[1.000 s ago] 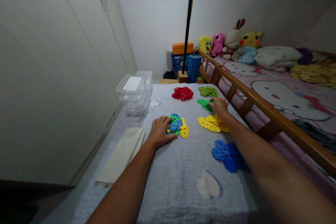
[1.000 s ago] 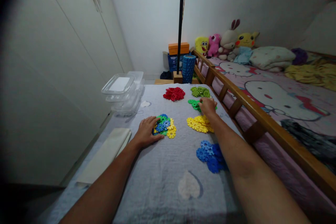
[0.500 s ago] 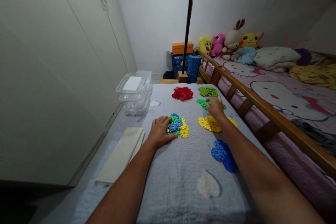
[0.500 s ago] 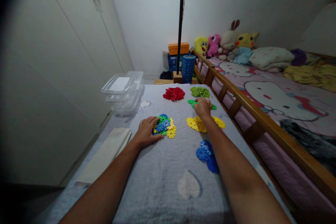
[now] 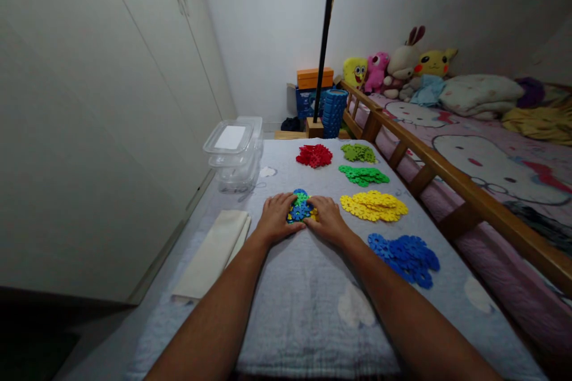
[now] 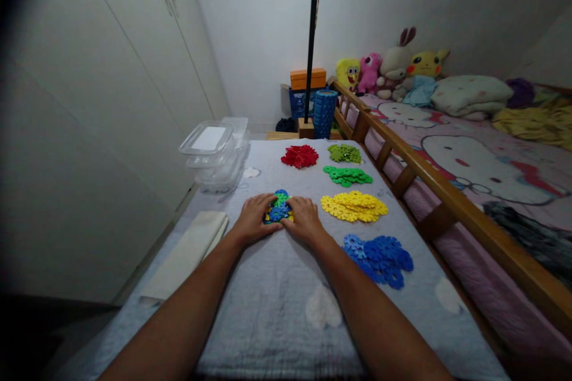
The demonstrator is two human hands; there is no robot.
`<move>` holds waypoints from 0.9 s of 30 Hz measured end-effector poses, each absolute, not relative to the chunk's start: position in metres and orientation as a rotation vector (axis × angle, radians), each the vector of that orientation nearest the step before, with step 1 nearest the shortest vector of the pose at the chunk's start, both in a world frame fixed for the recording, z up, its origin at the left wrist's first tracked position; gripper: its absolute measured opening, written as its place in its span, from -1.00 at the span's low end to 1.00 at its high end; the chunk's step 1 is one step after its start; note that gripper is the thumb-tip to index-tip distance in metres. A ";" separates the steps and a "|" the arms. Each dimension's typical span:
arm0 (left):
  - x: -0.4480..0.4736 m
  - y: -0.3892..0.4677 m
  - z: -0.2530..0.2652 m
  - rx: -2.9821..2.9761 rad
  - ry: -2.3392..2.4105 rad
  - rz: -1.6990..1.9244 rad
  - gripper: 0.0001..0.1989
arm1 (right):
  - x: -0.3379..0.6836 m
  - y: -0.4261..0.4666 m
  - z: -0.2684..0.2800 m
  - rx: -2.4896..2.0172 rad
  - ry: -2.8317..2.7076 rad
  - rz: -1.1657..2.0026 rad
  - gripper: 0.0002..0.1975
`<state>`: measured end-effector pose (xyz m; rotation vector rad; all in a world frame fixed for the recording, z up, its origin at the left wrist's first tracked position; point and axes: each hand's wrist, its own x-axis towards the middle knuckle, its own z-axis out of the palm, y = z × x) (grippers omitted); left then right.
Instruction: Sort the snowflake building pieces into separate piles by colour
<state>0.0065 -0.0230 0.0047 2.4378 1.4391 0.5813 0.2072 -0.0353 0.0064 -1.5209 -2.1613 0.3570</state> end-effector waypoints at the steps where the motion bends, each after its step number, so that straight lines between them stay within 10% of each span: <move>1: 0.006 -0.023 0.004 2.443 1.430 0.589 -0.21 | 0.207 -0.035 0.005 -1.512 -2.146 0.354 -0.57; 27: 0.007 -0.023 0.006 2.384 1.450 0.619 -0.18 | 0.208 -0.035 -0.003 -1.468 -2.018 0.306 -0.53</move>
